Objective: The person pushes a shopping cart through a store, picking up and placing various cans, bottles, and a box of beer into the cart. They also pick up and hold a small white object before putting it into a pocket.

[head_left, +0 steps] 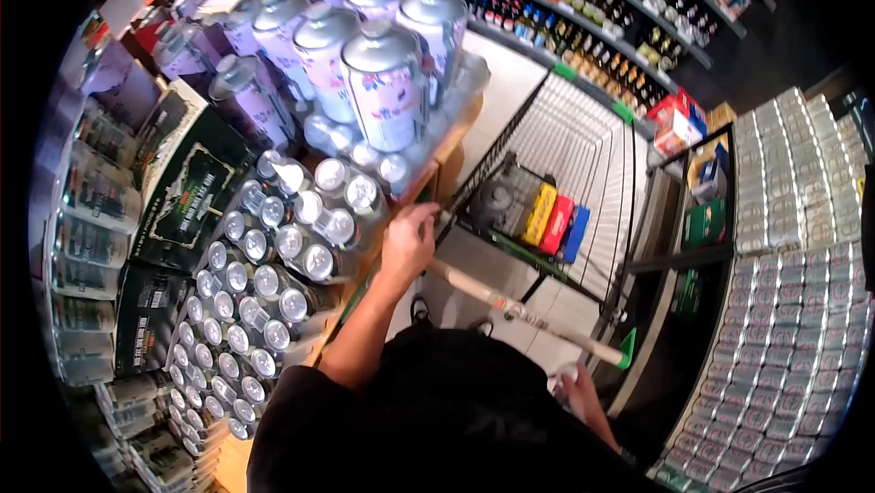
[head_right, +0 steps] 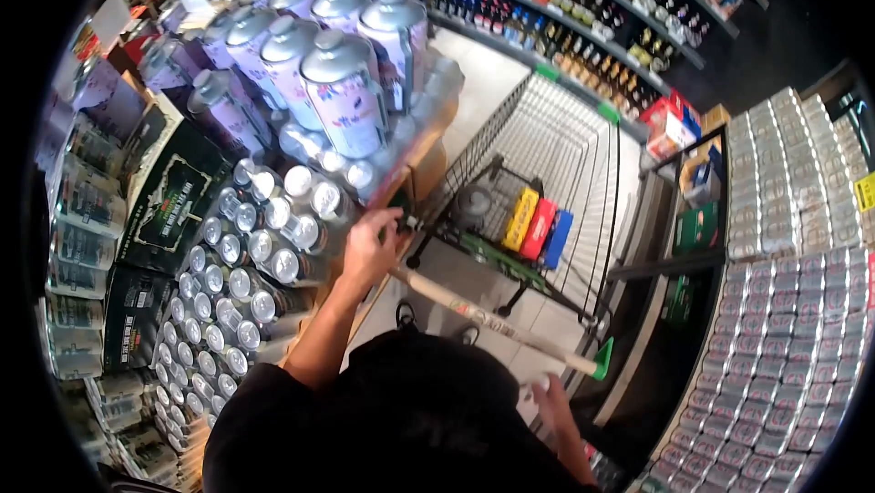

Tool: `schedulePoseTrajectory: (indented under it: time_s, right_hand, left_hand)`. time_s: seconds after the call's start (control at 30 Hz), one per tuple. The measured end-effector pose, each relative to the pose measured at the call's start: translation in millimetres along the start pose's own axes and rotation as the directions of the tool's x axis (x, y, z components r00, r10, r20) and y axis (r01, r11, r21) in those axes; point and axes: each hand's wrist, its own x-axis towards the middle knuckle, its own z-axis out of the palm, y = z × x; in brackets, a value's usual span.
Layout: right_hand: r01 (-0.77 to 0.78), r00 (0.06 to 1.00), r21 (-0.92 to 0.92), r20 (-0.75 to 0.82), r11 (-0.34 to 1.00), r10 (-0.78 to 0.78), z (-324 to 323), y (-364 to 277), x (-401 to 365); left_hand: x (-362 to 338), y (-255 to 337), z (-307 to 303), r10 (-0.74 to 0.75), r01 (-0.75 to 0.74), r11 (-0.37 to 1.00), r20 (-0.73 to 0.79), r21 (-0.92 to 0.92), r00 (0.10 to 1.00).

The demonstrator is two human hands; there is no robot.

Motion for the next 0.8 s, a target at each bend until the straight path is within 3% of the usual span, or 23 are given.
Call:
schedulePoseTrajectory:
  time_s: [0.03,0.07,0.13,0.2,0.27,0.33,0.47,0.57,0.6,0.63,0.67,0.7,0.73,0.8]
  right_hand:
    - [0.155,0.985,0.049,0.074,0.987,-0.159,12.5,-34.3,-7.8]
    - [0.215,0.975,-0.236,0.1,0.948,-0.196,6.4,-9.2,13.5]
    - [0.393,0.91,-0.076,0.174,0.917,-0.376,49.8,-67.4,18.4]
    - [0.428,0.894,-0.049,0.166,0.902,-0.415,85.8,-94.5,33.6]
    - [0.228,0.934,0.335,0.191,0.914,-0.303,123.9,-129.3,36.4]
    - [0.17,0.894,0.35,0.338,0.921,-0.294,138.5,-126.3,56.9]
    - [0.068,0.914,0.298,0.364,0.952,-0.179,159.6,-117.1,59.3]
    - [0.067,0.863,0.325,0.456,0.943,-0.218,164.3,-119.8,57.2]
    - [0.056,0.839,0.346,0.492,0.937,-0.232,163.5,-120.4,58.9]
    - [0.099,0.837,0.252,0.501,0.963,-0.218,160.5,-117.6,63.8]
    - [0.215,0.839,0.224,0.456,0.95,-0.297,164.3,-105.4,72.4]
    - [0.304,0.842,0.107,0.435,0.947,-0.319,165.6,-101.4,78.0]
    - [0.385,0.842,-0.015,0.416,0.923,-0.344,165.8,-98.0,82.5]
    - [0.28,0.847,0.174,0.418,0.944,-0.328,172.1,-98.2,85.7]
  left_hand:
    - [-1.5,4.8,-4.0,0.202,-0.2,0.979,-0.06,0.036,0.978]
    - [-8.2,15.2,-10.4,0.338,-0.331,0.941,-0.113,0.076,0.934]
    - [-44.0,34.7,-27.8,0.31,-0.275,0.925,0.102,-0.261,0.945]
    - [-79.0,43.1,-33.6,0.319,-0.16,0.903,0.375,-0.398,0.871]
    - [-99.9,44.1,-25.1,0.295,-0.016,0.892,0.552,-0.453,0.78]
    - [-116.4,27.1,-11.3,0.263,0.042,0.898,0.612,-0.437,0.746]
    - [-122.2,20.8,-11.9,0.141,0.134,0.917,0.62,-0.375,0.772]
    - [-132.0,2.4,-14.7,0.109,0.139,0.927,0.603,-0.349,0.79]
    - [-139.9,-8.3,-13.4,0.001,0.32,0.87,0.651,-0.375,0.759]
    - [-146.0,-14.8,-13.0,-0.103,0.501,0.768,0.694,-0.4,0.713]
    - [-148.8,-18.8,-13.0,-0.191,0.656,0.633,0.738,-0.411,0.647]
    - [-146.7,-21.0,-14.6,-0.186,0.749,0.525,0.805,-0.404,0.564]
    - [-145.1,-21.5,-15.5,-0.192,0.777,0.485,0.818,-0.4,0.542]
    - [-142.2,-22.6,-16.0,-0.197,0.825,0.407,0.844,-0.393,0.499]
